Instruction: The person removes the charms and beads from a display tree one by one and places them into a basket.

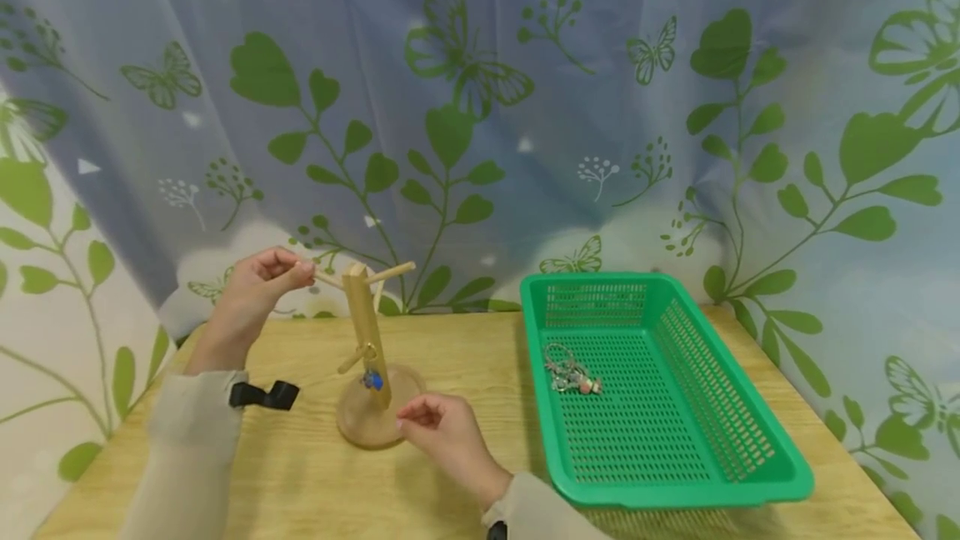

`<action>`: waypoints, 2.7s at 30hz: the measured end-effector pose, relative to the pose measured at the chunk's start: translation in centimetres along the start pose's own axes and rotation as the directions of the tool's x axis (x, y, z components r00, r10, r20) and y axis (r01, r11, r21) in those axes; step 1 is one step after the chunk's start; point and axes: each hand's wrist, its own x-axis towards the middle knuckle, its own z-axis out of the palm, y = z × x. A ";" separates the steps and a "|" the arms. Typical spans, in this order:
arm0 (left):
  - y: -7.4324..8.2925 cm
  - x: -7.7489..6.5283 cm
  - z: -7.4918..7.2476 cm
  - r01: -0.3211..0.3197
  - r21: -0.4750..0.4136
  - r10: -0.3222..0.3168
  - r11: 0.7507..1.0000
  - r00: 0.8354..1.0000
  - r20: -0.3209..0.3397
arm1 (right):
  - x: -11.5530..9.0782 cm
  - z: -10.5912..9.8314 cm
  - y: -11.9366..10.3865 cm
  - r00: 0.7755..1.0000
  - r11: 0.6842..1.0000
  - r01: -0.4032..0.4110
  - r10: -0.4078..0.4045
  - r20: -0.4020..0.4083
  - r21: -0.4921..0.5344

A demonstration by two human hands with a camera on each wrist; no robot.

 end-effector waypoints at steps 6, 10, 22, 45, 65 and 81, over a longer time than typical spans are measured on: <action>0.1 0.1 -0.3 -0.017 0.021 0.016 1.000 0.999 0.036 | 0.7 0.2 1.0 0.999 1.000 -0.015 0.014 -0.049 -0.002; 0.3 0.2 -0.5 -0.006 0.048 0.002 0.999 0.997 0.072 | 1.2 0.4 1.7 0.998 1.000 -0.025 0.025 -0.058 0.002; 0.1 0.2 -0.9 0.006 0.061 -0.013 0.998 0.994 0.109 | 2.0 1.4 0.0 0.993 0.999 -0.015 0.009 -0.116 -0.052; -0.1 0.3 -1.1 -0.004 0.010 0.002 1.000 0.991 0.135 | 4.0 4.5 1.0 0.963 0.996 0.080 -0.065 -0.262 0.046; -0.7 0.4 -0.7 -0.023 -0.030 0.027 0.999 0.994 0.110 | 4.5 4.7 1.0 0.943 0.992 0.126 -0.127 -0.308 -0.025; -0.5 0.2 -0.5 -0.018 -0.017 0.020 1.000 0.995 0.096 | 4.3 4.0 0.3 0.964 0.985 0.164 -0.172 -0.204 -0.058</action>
